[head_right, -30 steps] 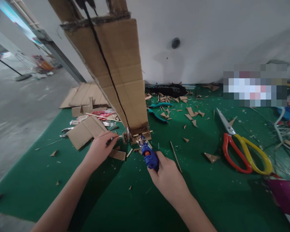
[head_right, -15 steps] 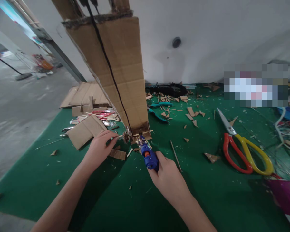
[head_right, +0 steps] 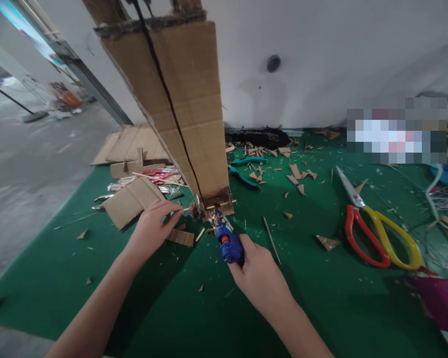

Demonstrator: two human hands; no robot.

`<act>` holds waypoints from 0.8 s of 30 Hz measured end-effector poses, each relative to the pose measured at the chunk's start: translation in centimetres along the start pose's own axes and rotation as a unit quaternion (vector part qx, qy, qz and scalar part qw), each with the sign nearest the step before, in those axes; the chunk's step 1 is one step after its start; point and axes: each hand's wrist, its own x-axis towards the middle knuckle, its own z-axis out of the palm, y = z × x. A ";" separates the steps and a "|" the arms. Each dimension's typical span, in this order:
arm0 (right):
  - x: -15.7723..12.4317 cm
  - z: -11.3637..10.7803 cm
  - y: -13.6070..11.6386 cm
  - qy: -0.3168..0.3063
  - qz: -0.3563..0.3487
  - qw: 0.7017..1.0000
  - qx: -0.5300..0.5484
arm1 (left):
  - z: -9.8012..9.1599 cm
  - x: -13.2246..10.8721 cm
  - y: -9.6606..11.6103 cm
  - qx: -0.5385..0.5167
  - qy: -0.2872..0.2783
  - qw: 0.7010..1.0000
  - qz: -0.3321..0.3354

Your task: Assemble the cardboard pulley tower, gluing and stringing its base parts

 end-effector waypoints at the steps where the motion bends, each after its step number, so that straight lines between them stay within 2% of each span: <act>1: 0.0 0.0 0.0 0.003 -0.003 1.000 0.001 | 0.0 0.0 0.0 -0.001 0.001 1.000 0.001; 4: -0.3 -0.4 0.2 0.031 -0.005 0.999 0.001 | 0.0 -0.1 0.0 -0.003 0.001 1.000 -0.003; 6: -0.4 -1.0 0.6 0.077 -0.008 0.997 -0.020 | 0.1 0.0 -0.1 -0.006 -0.002 1.000 -0.007; 11: -0.2 -4.3 1.6 0.211 -0.009 0.963 -0.165 | 0.2 0.0 -0.2 0.001 -0.023 1.000 -0.016; 13: 0.1 -5.8 2.1 0.223 0.013 0.944 -0.243 | 0.2 0.0 -0.2 0.010 -0.029 0.999 -0.018; 16: 0.5 -7.2 3.3 0.210 0.031 0.918 -0.334 | 0.3 0.0 -0.3 0.017 -0.033 0.999 -0.019; 21: 1.0 -7.6 5.9 0.207 0.018 0.882 -0.423 | 0.3 -0.1 -0.3 0.016 -0.027 0.999 -0.017; 24: 1.0 -7.6 5.8 0.242 0.032 0.847 -0.473 | 0.4 -0.2 -0.3 0.008 -0.012 1.000 -0.018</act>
